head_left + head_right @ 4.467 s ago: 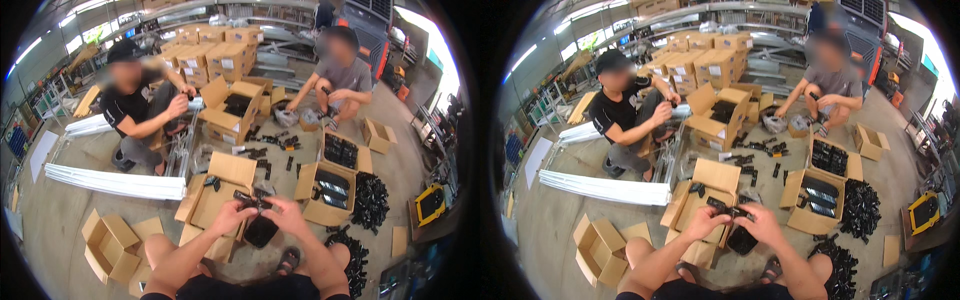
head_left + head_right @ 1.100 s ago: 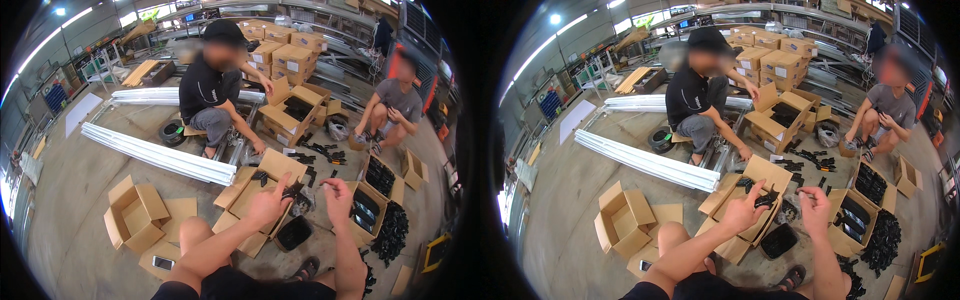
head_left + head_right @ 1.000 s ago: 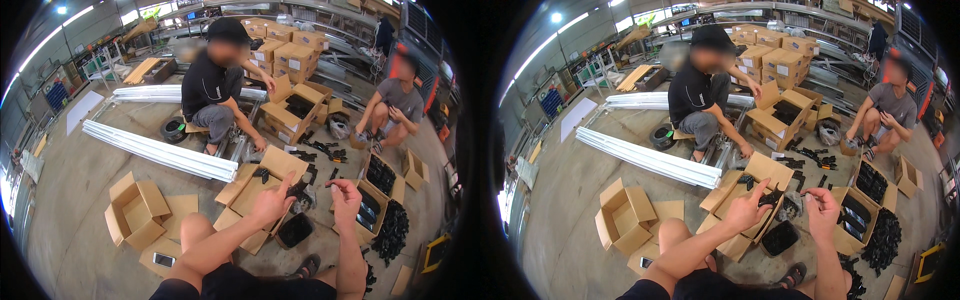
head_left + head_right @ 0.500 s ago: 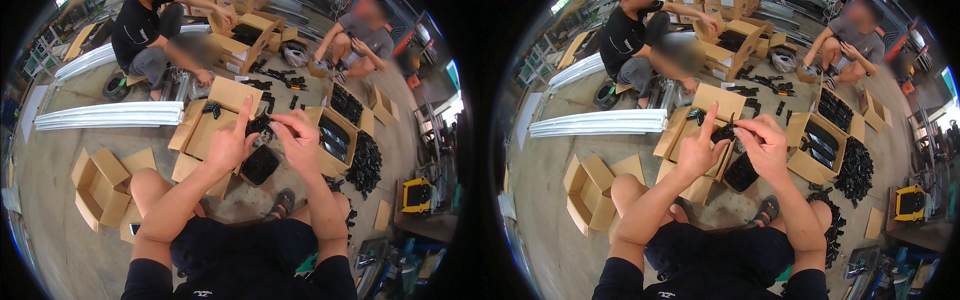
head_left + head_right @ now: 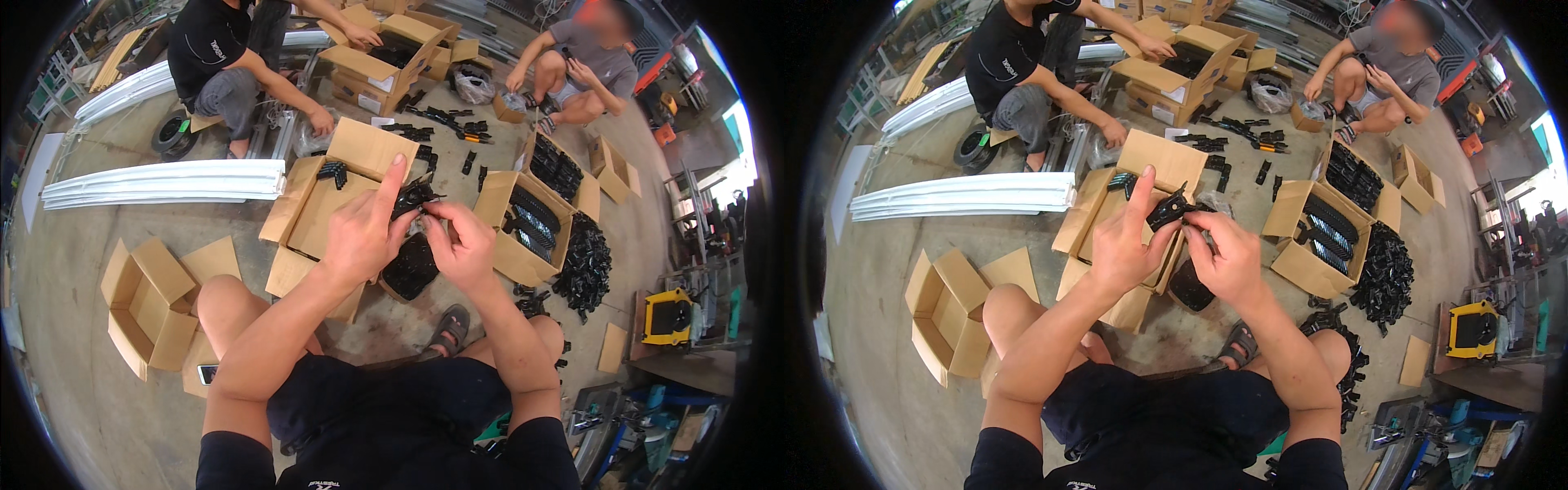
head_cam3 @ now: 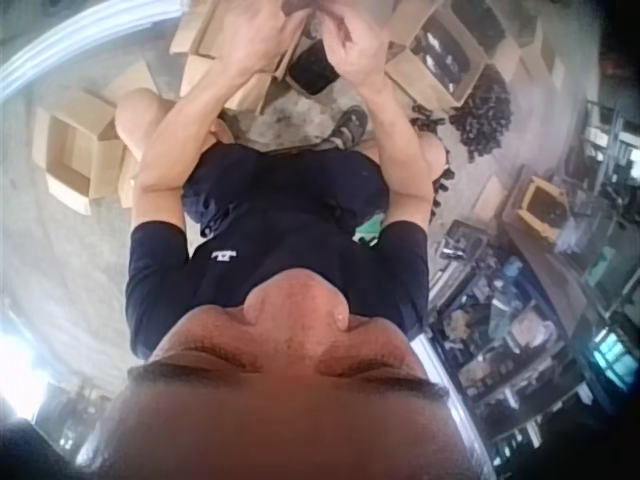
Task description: The person sits on the floor in a warehouse and assembles small black plastic components by hand. They pick up individual pieces from a cardboard box, fit them together, and place the assembled units back into the box. Two other people are visible in the background performing similar tasks.
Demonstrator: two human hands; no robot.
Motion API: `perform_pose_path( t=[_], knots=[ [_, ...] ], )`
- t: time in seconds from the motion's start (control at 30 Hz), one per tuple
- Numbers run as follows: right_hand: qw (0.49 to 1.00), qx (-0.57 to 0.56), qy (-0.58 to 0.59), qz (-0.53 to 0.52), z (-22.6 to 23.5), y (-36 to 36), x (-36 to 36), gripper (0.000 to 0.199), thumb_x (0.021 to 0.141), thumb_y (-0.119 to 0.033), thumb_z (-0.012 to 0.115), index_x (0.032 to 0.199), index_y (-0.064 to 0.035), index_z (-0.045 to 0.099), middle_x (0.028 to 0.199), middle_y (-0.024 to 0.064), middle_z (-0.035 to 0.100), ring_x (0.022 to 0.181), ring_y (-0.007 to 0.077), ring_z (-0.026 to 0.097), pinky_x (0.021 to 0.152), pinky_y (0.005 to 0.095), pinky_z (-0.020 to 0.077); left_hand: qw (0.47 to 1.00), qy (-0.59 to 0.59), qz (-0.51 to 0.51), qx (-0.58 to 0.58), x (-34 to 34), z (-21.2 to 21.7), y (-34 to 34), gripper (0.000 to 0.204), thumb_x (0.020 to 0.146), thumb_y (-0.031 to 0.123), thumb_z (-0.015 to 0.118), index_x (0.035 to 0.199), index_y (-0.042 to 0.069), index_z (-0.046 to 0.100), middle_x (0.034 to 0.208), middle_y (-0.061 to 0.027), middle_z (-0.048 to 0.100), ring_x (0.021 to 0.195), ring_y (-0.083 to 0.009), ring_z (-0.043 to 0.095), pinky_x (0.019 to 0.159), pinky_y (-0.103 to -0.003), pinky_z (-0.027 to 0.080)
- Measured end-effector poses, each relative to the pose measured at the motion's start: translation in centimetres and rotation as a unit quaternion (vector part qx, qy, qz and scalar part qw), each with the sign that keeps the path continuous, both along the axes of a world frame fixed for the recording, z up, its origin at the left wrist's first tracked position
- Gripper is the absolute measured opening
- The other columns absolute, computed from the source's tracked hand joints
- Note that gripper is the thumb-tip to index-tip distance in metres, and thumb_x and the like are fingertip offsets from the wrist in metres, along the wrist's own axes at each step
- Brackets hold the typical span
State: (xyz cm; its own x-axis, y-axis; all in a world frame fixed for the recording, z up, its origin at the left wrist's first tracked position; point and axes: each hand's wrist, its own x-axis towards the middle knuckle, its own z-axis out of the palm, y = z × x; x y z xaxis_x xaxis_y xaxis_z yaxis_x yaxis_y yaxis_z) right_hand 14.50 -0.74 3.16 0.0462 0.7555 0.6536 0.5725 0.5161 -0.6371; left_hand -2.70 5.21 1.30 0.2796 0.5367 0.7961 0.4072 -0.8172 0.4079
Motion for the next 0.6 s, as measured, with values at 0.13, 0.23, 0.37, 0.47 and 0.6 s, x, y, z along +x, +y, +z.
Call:
perform_pose_path(
  t=[0.13, 0.23, 0.37, 0.47, 0.6],
  knots=[
    [0.997, 0.015, 0.064, 0.049, 0.3, -0.6, 0.0, 0.017, 0.085, 0.004, 0.074, 0.102, 0.0014, 0.072, 0.083, 0.011, 0.072, 0.063, 0.0192, 0.065, 0.057, 0.0278, 0.0497, 1.0, -0.008, -0.011, 0.023, -0.1, 0.4, 0.0, 0.087, 0.078, 0.008, 0.083, 0.153, -0.003, 0.04, 0.08, -0.0112, 0.066, 0.065, -0.0271, 0.062, 0.059, -0.038, 0.052],
    [0.999, 0.009, 0.044, 0.024, 0.2, -0.5, -0.2, 0.017, 0.085, 0.004, 0.075, 0.101, 0.001, 0.073, 0.082, 0.011, 0.072, 0.061, 0.0199, 0.066, 0.055, 0.0296, 0.0497, 0.999, -0.009, -0.019, 0.032, 0.1, 0.5, -0.2, 0.087, 0.077, 0.008, 0.083, 0.152, -0.003, 0.041, 0.083, -0.0115, 0.068, 0.065, -0.027, 0.063, 0.059, -0.038, 0.053],
    [0.994, 0.094, -0.048, -0.008, 0.3, 0.2, -0.4, 0.018, 0.084, 0.003, 0.075, 0.101, 0.0, 0.074, 0.08, 0.0116, 0.072, 0.058, 0.021, 0.065, 0.053, 0.0307, 0.0496, 0.999, -0.011, -0.01, 0.049, 0.0, 0.6, -0.1, 0.087, 0.076, 0.008, 0.083, 0.152, -0.003, 0.042, 0.086, -0.012, 0.069, 0.067, -0.0269, 0.064, 0.06, -0.038, 0.053],
    [0.989, 0.121, -0.083, -0.017, 0.3, 0.3, 0.0, 0.018, 0.083, 0.003, 0.076, 0.101, 0.0004, 0.074, 0.079, 0.0117, 0.072, 0.056, 0.0208, 0.065, 0.053, 0.0301, 0.0497, 0.999, 0.029, -0.009, 0.022, -0.4, 0.8, -0.4, 0.085, 0.075, 0.002, 0.083, 0.15, -0.006, 0.042, 0.1, -0.0139, 0.074, 0.082, -0.029, 0.072, 0.07, -0.036, 0.058],
    [0.987, 0.112, -0.109, -0.036, 0.2, 0.2, -0.2, 0.021, 0.079, 0.002, 0.078, 0.1, -0.0008, 0.075, 0.067, 0.0093, 0.064, 0.052, 0.0235, 0.061, 0.048, 0.0338, 0.0468, 0.998, 0.035, -0.008, 0.055, -0.3, 1.3, -0.5, 0.088, 0.073, 0.004, 0.084, 0.15, -0.005, 0.043, 0.092, -0.0127, 0.072, 0.073, -0.0276, 0.068, 0.063, -0.036, 0.056]
  ],
)
